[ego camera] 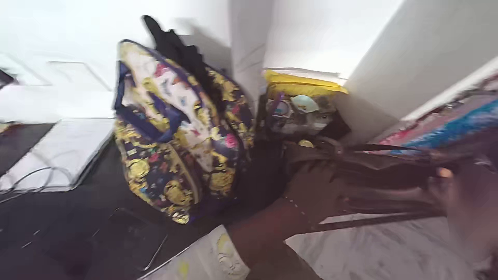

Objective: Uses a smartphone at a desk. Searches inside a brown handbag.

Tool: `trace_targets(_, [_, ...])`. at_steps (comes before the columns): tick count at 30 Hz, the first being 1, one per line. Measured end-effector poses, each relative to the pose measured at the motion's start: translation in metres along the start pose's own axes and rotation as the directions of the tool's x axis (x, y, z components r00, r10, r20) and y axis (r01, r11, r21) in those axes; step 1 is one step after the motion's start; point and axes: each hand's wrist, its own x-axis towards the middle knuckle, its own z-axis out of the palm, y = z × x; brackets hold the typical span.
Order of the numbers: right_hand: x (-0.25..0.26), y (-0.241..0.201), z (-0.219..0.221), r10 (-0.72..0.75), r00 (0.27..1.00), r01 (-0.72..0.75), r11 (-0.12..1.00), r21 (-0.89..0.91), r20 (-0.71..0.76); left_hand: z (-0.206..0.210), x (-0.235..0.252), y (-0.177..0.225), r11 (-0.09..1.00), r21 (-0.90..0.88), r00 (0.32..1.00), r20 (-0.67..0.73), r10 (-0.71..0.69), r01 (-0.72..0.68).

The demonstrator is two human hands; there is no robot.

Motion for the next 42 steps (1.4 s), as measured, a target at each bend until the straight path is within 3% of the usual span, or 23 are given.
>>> trace_targets(2, [0.002, -0.012, -0.009, -0.041, 0.999, 0.041, 0.999, 0.0, -0.01, 0.004, -0.002, 0.002, 0.999, 0.037, 1.0, -0.03, -0.001, 0.002])
trace_targets(9, [0.007, -0.02, -0.025, -0.051, 0.982, 0.038, 0.996, 0.076, 0.182, 0.021, -0.003, -0.003, 0.976, 0.214, 0.973, -0.214, 0.088, -0.042])
trace_targets(16, [0.008, -0.032, -0.025, 0.089, 0.988, -0.083, 0.995, -0.057, 0.128, 0.028, -0.001, -0.009, 0.963, 0.259, 0.938, -0.309, 0.155, -0.074])
trace_targets(20, [0.018, -0.039, -0.029, 0.024, 0.954, -0.058, 0.993, 0.105, 0.3, 0.028, -0.001, -0.011, 0.962, 0.259, 0.934, -0.318, 0.164, -0.081])
trace_targets(22, [0.02, -0.048, -0.027, -0.053, 0.947, 0.001, 0.987, 0.162, 0.317, 0.028, 0.001, -0.012, 0.963, 0.254, 0.928, -0.332, 0.171, -0.087])
trace_targets(27, [0.014, -0.098, -0.02, -0.125, 0.949, 0.041, 0.959, 0.28, 0.29, 0.021, 0.002, -0.013, 0.966, 0.24, 0.947, -0.28, 0.159, -0.092])
trace_targets(31, [0.013, -0.153, -0.014, -0.084, 0.97, 0.018, 0.961, 0.275, 0.23, 0.01, 0.001, -0.015, 0.974, 0.199, 0.958, -0.243, 0.153, -0.105])
trace_targets(35, [0.001, -0.156, -0.007, -0.126, 0.988, 0.095, 0.951, 0.295, 0.089, 0.0, 0.005, -0.031, 0.963, 0.123, 0.935, -0.239, 0.262, -0.238])
trace_targets(38, [-0.02, -0.153, -0.009, -0.14, 0.99, 0.129, 0.955, 0.267, 0.024, -0.005, 0.011, -0.028, 0.921, 0.076, 0.918, -0.089, 0.387, -0.381])
trace_targets(42, [-0.045, -0.157, -0.015, -0.12, 0.99, 0.1, 0.965, 0.243, 0.069, 0.005, 0.014, -0.006, 0.937, 0.163, 0.951, 0.021, 0.309, -0.308])
